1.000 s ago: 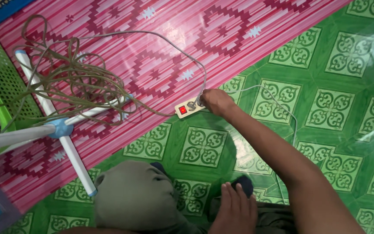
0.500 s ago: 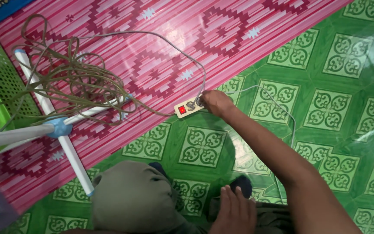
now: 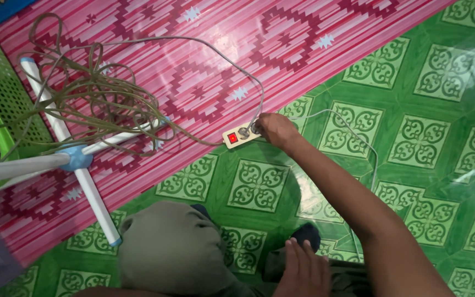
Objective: Assembling a stick vacuum cleaner and plugging it into a power strip
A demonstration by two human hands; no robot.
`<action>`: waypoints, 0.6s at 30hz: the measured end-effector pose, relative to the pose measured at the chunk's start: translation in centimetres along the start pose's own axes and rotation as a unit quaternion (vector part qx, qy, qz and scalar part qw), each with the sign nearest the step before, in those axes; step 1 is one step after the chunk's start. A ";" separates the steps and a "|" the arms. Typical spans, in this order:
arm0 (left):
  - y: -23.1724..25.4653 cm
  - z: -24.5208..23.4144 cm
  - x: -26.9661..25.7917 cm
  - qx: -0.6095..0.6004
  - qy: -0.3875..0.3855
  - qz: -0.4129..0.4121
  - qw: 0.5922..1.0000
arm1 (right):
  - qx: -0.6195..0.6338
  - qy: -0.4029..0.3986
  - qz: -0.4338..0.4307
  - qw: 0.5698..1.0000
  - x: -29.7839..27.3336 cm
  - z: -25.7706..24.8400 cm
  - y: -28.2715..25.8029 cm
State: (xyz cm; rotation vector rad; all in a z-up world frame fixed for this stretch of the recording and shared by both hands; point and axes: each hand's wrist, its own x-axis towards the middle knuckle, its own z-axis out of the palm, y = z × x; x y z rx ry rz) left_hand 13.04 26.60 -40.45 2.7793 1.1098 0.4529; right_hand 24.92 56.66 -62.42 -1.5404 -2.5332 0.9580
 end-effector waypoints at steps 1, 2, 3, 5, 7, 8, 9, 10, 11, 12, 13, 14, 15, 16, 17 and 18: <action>0.3 0.4 -0.2 -0.006 0.006 -0.006 1.000 | 0.007 0.012 -0.023 1.000 -0.1 0.0 0.0; 0.3 0.4 -0.3 -0.006 0.005 -0.006 1.000 | 0.008 0.012 -0.023 1.000 0.1 0.1 0.1; 0.3 0.4 -0.4 -0.009 0.010 -0.005 1.000 | -0.002 0.002 -0.011 1.000 0.2 0.3 0.2; 0.3 0.4 -0.5 -0.012 0.015 -0.004 1.000 | -0.011 -0.009 0.001 1.000 0.6 0.7 0.5; 0.3 0.5 -0.7 -0.025 0.018 0.010 0.999 | -0.025 -0.028 0.013 0.999 0.9 1.5 0.9; 0.1 0.2 -0.6 -0.025 0.017 0.011 0.999 | -0.025 -0.028 0.013 0.999 0.9 0.9 -0.1; -0.2 0.0 -0.4 0.002 0.019 0.023 1.000 | -0.043 -0.065 0.036 0.996 1.0 0.4 -1.1; -0.5 -0.3 -0.3 0.029 0.021 0.035 0.999 | -0.061 -0.102 0.058 0.991 1.2 -0.2 -2.1; -0.2 0.1 -0.5 0.029 0.021 0.035 0.999 | -0.060 -0.101 0.058 0.991 1.2 -0.4 -1.8; 0.1 0.5 -0.7 0.019 0.013 0.031 0.999 | -0.030 -0.107 0.069 0.991 1.3 -0.5 -1.4; 0.4 0.9 -0.8 0.008 0.006 0.026 1.000 | -0.001 -0.114 0.079 0.990 1.5 -0.7 -1.1; 0.2 0.8 -1.0 0.009 0.006 0.026 1.000 | -0.001 -0.114 0.078 0.990 1.2 0.1 -0.5; 0.1 0.8 -1.0 0.028 -0.002 0.037 0.999 | 0.015 -0.068 0.038 0.997 1.2 0.7 0.1; -0.1 0.9 -1.1 0.046 -0.011 0.048 0.998 | 0.030 -0.022 -0.003 0.999 1.1 1.4 0.7; 0.4 1.5 -1.1 0.045 -0.011 0.048 0.998 | 0.030 -0.023 -0.002 0.999 1.1 1.4 0.6; 0.9 2.1 -1.2 0.011 -0.050 0.015 0.999 | 0.015 -0.037 0.022 0.999 1.1 1.4 0.5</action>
